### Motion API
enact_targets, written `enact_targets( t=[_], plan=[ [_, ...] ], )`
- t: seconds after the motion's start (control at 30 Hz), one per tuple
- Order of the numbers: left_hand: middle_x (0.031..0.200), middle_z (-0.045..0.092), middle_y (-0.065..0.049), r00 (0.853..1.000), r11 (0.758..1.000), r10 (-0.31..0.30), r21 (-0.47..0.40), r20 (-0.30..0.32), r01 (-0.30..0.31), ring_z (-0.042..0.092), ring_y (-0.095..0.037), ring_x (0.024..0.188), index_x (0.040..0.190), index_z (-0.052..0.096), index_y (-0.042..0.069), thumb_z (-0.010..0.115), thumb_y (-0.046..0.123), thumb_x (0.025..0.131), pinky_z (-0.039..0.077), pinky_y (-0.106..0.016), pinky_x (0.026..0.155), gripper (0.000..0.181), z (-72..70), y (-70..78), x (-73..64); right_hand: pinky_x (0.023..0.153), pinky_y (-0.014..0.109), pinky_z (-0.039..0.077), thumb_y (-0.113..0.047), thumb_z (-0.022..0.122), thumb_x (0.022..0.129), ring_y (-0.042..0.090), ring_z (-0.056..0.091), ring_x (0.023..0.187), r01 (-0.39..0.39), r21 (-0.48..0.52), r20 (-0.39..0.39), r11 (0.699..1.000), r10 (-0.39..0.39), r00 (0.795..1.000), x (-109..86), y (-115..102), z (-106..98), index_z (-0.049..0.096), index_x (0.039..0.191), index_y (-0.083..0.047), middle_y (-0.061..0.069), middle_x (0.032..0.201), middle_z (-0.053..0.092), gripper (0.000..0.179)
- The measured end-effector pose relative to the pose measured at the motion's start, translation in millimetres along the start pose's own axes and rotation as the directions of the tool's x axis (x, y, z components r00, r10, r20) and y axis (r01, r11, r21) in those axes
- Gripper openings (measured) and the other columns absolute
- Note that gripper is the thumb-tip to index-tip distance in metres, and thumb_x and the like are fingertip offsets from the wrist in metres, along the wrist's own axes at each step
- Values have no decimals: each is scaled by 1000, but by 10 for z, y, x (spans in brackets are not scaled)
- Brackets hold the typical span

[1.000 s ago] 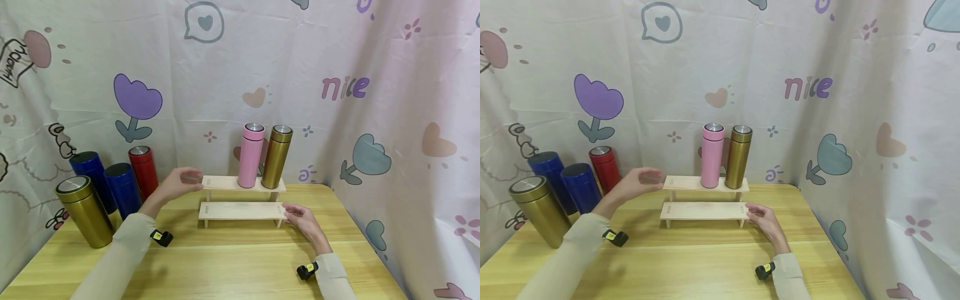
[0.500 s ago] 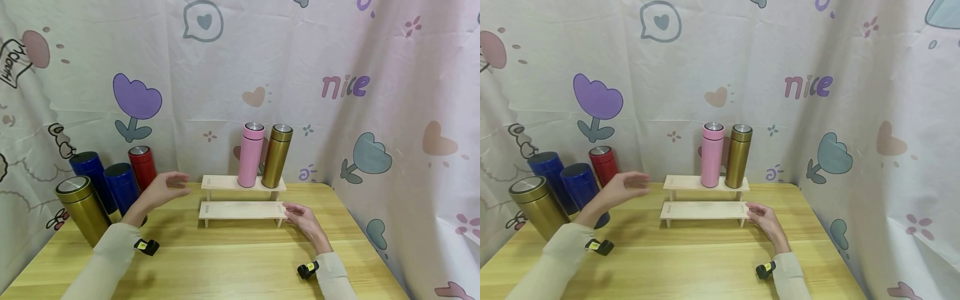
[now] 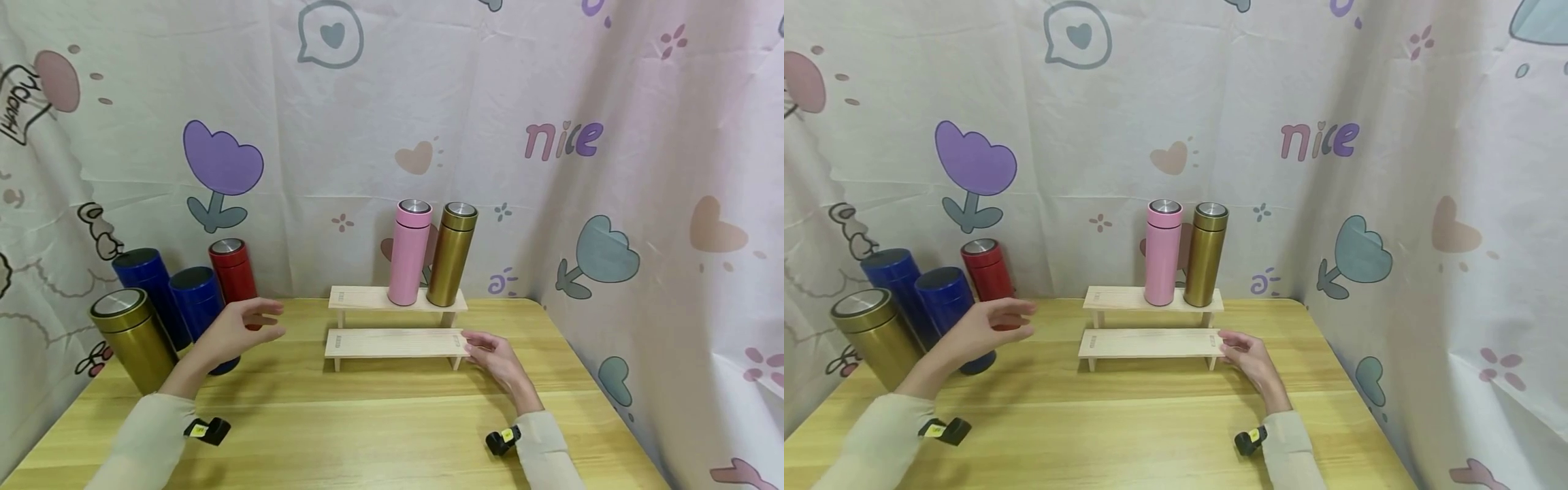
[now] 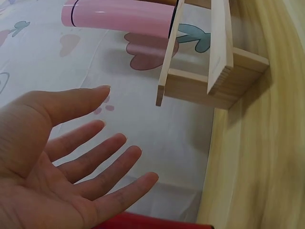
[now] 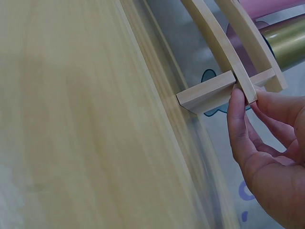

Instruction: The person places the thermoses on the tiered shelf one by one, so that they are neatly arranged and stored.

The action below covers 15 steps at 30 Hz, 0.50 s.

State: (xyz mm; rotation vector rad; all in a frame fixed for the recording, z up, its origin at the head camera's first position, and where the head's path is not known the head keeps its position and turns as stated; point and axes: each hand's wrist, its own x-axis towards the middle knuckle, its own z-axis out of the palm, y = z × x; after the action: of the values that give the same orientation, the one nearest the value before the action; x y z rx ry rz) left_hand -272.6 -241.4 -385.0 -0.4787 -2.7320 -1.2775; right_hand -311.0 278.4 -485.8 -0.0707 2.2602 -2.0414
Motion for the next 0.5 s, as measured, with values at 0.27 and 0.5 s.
enact_targets(
  t=[0.27, 0.5],
  plan=[
    [133, 69, -20, 999, 999, -24, 46, -24, 25, 68, -39, 118, 137, 63, 7, 75, 32, 95, 62, -49, 92, 50, -111, -55, -239, 89, 25, 62, 3, 63, 98, 9, 67, 93, 0, -12, -7, 1000, 0, 1000, -3, -22, 25, 53, 142, 11, 9, 114, 63, 46],
    [136, 67, -21, 999, 998, -38, 40, -20, 39, 67, -41, 119, 136, 63, 8, 76, 32, 95, 63, -44, 87, 50, -157, -117, -352, 88, 22, 62, 0, 63, 99, 9, 67, 94, 6, -29, -1, 1000, -6, 1000, -8, 2, 14, 52, 142, 11, 13, 119, 62, 46]
  ],
)
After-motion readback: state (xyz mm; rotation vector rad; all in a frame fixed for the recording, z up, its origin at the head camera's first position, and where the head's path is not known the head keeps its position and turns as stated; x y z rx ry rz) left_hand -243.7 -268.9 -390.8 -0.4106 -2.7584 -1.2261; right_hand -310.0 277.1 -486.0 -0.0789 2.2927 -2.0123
